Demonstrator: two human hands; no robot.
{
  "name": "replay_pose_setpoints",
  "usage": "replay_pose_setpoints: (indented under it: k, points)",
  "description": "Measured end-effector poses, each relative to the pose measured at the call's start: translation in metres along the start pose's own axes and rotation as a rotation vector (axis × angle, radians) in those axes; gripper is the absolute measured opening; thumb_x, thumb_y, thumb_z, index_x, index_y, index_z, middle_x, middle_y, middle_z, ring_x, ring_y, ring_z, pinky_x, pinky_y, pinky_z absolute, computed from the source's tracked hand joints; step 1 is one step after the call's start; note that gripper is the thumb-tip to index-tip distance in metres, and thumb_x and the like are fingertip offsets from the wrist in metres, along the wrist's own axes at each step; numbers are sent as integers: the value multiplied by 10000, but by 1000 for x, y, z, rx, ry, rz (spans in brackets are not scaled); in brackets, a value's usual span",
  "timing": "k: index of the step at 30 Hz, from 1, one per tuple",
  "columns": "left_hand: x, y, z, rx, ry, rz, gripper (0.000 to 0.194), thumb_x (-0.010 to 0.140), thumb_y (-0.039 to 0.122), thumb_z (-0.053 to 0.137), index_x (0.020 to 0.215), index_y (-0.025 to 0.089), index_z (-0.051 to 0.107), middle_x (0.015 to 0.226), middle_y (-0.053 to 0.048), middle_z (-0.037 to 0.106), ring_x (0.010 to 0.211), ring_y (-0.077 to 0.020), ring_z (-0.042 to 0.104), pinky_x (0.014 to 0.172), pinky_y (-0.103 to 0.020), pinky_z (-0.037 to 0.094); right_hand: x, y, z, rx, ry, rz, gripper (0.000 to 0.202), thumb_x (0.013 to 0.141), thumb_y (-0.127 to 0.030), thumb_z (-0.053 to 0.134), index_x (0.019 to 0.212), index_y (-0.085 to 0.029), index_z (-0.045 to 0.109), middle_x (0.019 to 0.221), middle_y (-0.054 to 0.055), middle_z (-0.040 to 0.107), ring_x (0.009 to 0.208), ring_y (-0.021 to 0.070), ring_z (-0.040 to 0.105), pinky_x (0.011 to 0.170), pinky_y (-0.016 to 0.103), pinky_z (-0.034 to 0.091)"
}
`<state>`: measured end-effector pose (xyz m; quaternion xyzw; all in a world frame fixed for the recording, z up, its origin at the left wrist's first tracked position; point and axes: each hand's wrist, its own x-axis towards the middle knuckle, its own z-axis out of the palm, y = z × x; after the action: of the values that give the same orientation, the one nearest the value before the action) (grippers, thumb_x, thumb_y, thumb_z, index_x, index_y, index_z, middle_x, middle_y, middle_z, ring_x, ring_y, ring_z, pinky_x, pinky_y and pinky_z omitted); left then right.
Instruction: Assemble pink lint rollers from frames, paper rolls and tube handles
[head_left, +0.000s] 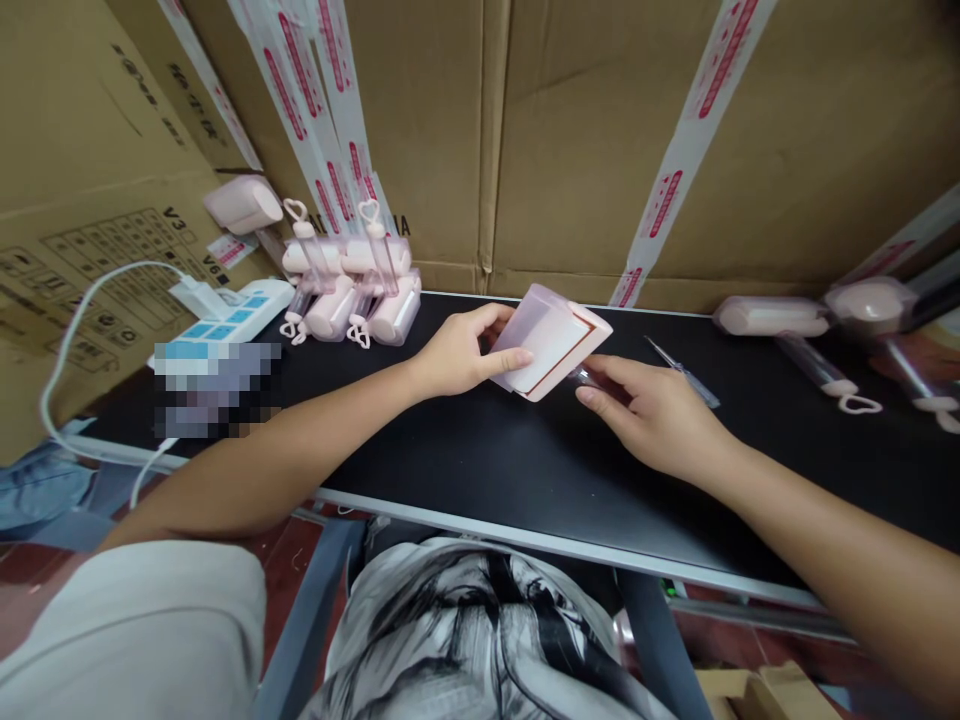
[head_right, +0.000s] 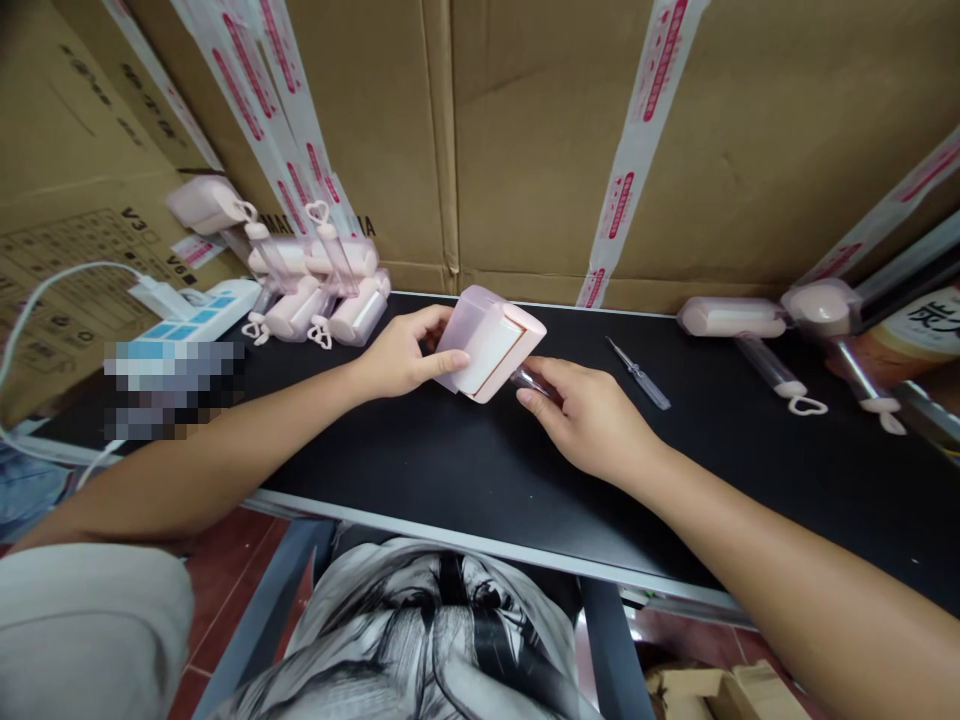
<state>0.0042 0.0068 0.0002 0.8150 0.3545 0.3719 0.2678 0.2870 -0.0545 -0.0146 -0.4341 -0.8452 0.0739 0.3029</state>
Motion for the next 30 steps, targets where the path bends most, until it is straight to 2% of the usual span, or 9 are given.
replay_pose_setpoints:
  k: [8,14,16,19,21,23,25,28,30]
  points:
    - [-2,5,8,35,-48,5,682,812,615,824,1286,140,707,1151,-106,787,941,-224,709,837,-331,540,-2,-3,1,27,-18,-13,378,1028,-321,603,1332,-138,733,1068,123,817,860,268,765,784,386,566]
    - [-1,12,21,156,-36,18,644,895,640,728,1322,159,706,1129,-96,797,938,-249,725,839,-367,549,-1,-9,3,124,-32,79,326,1026,-367,587,1221,-163,750,903,79,764,735,233,691,702,378,525]
    - [-1,15,25,256,19,68,649,988,624,611,1414,137,654,1303,-153,755,1126,-295,716,980,-422,545,1,-9,5,256,-71,186,300,1019,-421,601,1132,-183,743,793,42,695,656,205,648,630,351,513]
    - [-6,23,29,526,141,219,698,1041,614,523,1545,132,545,1602,-229,548,1454,-375,538,1189,-543,416,5,-10,9,577,-140,395,340,969,-506,676,1104,-194,693,785,21,661,567,163,604,494,298,484]
    - [-12,30,32,708,87,390,692,1015,609,586,1555,179,543,1663,-212,487,1533,-396,444,1237,-601,332,7,-13,10,762,-173,490,401,922,-527,746,1130,-196,659,805,20,682,544,143,591,451,270,470]
    - [-18,36,36,846,-29,545,584,1008,513,643,1499,199,601,1644,-177,523,1537,-381,439,1256,-615,285,8,-17,10,901,-191,517,444,893,-516,800,1155,-198,634,756,2,682,547,136,598,475,255,493]
    - [-21,39,41,947,-82,622,423,1025,366,628,1407,187,665,1573,-149,598,1498,-351,482,1252,-604,286,8,-21,9,1021,-211,508,491,868,-480,850,1198,-204,614,722,-12,688,577,142,631,530,256,536]
    - [-18,37,44,973,-84,607,291,1045,240,568,1285,171,717,1422,-124,702,1402,-315,562,1175,-556,371,7,-22,6,1166,-210,529,600,825,-464,898,1273,-222,580,836,20,754,675,180,714,595,294,600]
    - [-10,34,38,892,-71,490,244,1046,252,580,1218,175,736,1309,-119,752,1303,-308,620,1087,-516,429,7,-21,3,1232,-168,544,606,844,-530,867,1286,-248,562,948,49,783,751,214,759,632,335,631]
